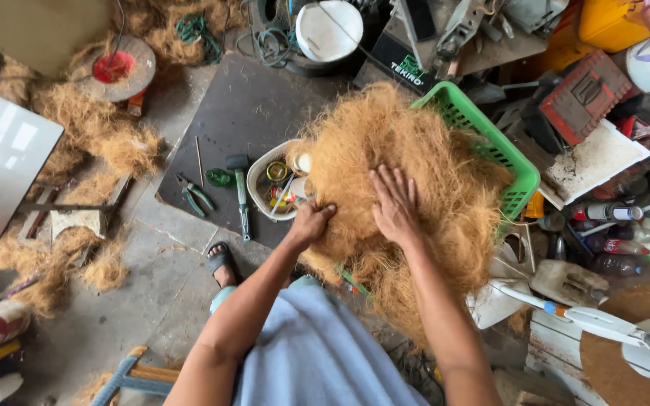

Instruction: The person places a perforated orange bowl into a circular mold, then gathers loose coconut fiber from a green crate. They press and shape the fiber into the bowl, forming a nest-like structure by hand.

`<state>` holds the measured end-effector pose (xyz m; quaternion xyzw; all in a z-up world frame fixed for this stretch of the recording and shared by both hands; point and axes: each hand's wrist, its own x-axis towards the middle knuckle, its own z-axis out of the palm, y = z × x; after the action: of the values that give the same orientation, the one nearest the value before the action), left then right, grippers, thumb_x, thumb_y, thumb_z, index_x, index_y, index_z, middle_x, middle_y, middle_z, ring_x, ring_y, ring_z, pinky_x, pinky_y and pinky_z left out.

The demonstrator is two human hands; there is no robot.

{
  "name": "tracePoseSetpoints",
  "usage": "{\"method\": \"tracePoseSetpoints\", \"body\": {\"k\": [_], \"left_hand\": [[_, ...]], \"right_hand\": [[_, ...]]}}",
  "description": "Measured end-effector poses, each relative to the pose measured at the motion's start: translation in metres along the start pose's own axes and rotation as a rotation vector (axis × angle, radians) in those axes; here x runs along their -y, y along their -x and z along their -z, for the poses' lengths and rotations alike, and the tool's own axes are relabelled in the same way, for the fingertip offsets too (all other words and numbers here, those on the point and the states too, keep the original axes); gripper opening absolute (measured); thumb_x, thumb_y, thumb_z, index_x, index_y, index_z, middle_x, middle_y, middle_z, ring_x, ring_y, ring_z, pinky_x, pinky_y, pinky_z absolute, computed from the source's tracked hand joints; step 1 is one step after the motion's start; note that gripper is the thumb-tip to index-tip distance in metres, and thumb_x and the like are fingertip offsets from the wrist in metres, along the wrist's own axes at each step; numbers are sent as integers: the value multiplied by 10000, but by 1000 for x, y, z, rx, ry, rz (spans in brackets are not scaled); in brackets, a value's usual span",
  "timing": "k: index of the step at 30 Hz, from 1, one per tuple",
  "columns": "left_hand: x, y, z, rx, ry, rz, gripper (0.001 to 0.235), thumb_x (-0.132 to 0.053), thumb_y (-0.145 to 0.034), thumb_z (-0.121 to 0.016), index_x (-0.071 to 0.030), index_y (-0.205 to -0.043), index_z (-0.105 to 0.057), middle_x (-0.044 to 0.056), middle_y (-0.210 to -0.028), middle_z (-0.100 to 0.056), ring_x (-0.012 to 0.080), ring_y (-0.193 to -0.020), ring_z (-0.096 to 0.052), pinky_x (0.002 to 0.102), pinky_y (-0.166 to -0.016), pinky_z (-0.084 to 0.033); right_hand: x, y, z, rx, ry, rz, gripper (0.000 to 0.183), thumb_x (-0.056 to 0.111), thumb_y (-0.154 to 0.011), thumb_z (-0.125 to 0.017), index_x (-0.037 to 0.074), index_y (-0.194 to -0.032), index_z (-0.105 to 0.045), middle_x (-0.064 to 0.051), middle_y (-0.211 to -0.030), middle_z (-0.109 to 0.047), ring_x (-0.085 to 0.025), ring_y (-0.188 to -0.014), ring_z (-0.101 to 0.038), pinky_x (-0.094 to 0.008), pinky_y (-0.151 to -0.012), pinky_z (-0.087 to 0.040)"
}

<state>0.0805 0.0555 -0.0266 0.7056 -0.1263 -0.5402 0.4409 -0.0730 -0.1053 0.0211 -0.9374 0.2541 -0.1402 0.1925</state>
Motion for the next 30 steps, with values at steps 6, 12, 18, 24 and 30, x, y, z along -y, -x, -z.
{"method": "tracePoseSetpoints", "body": {"k": [6,12,18,24,30], "left_hand": [[-24,24,19,-12,-74,-35,332,-305,-848,-677,-91,-1095,-734,236,-980,-716,398,-1089,-656,501,-913,-507],[-52,75,89,-61,-166,-25,347,-326,-848,-703,-93,-1103,-738,222,-1001,-726,387,-1072,-668,493,-926,-503],[-49,151,218,-361,178,-202,241,-188,-843,-717,-58,-1045,-719,137,-850,-704,220,-825,-649,412,-743,-558],[24,207,304,-549,525,-406,125,-163,-883,-720,-70,-948,-668,30,-878,-702,138,-790,-668,284,-701,-565],[110,275,398,-954,954,-647,245,-128,-878,-727,-89,-1110,-660,70,-985,-717,173,-865,-685,299,-771,-587]], "right_hand": [[-44,22,-45,322,359,-304,502,217,-958,-549,150,-1454,-505,-109,-1467,-530,-336,-1521,-186,-545,-1216,-91],[-129,38,-101,399,614,-392,624,340,-896,-640,245,-1493,-484,-30,-1552,-458,-295,-1551,-141,-551,-1236,-100],[-131,15,-73,543,798,-305,720,351,-776,-679,228,-1467,-519,-26,-1568,-436,-273,-1568,-98,-543,-1245,-45],[-171,10,-65,380,674,-282,734,277,-740,-581,226,-1467,-499,-12,-1613,-376,-235,-1544,-212,-518,-1150,-195],[-132,97,-118,552,460,-222,572,515,-835,-528,278,-1341,-652,-10,-1414,-586,-239,-1390,-434,-463,-1189,-222]]}}
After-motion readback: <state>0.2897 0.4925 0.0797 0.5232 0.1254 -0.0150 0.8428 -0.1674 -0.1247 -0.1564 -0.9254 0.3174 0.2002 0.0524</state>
